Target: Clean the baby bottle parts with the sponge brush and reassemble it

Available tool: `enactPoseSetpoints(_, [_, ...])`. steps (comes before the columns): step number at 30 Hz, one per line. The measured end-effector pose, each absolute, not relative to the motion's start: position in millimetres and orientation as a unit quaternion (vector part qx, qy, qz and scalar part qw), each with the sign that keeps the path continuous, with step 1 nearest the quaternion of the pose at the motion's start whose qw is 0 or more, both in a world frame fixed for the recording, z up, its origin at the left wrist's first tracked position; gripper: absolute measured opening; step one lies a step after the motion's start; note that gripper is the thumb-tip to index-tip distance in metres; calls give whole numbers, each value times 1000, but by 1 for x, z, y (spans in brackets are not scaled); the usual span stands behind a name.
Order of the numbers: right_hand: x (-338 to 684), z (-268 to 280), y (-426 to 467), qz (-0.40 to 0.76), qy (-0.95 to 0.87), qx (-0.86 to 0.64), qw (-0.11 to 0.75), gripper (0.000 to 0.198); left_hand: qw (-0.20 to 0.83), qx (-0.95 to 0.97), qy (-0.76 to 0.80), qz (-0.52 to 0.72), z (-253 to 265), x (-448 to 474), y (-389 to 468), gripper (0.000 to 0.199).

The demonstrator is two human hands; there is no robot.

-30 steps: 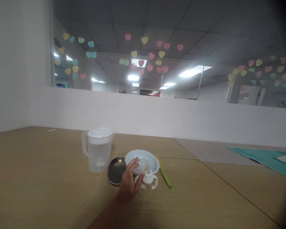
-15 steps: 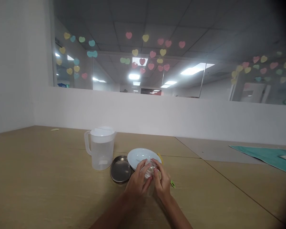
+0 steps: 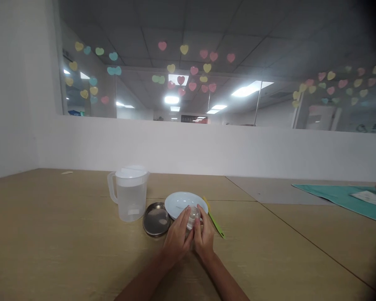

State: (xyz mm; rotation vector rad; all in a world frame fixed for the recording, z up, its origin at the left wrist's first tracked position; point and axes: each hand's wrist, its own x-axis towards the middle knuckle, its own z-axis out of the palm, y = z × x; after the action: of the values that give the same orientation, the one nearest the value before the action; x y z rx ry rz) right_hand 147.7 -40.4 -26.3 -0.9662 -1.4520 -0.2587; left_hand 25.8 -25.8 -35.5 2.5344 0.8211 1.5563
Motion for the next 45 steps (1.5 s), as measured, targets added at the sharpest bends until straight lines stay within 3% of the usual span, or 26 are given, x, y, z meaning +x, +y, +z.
enactPoseSetpoints(13, [145, -23, -38, -213, -629, -451, 596, 39, 57, 831, 244, 497, -36, 19, -23, 59])
enactPoseSetpoints(27, [152, -35, -34, -224, -634, -468, 574, 38, 139, 783, 230, 562, -38, 23, -23, 56])
enactPoseSetpoints(36, [157, -40, -30, -243, -650, -450, 561, 36, 81, 772, 252, 578, -47, 25, -15, 52])
enactPoseSetpoints(45, [152, -37, -35, -120, -637, -454, 611, 37, 9, 813, 262, 520, -36, 22, -16, 55])
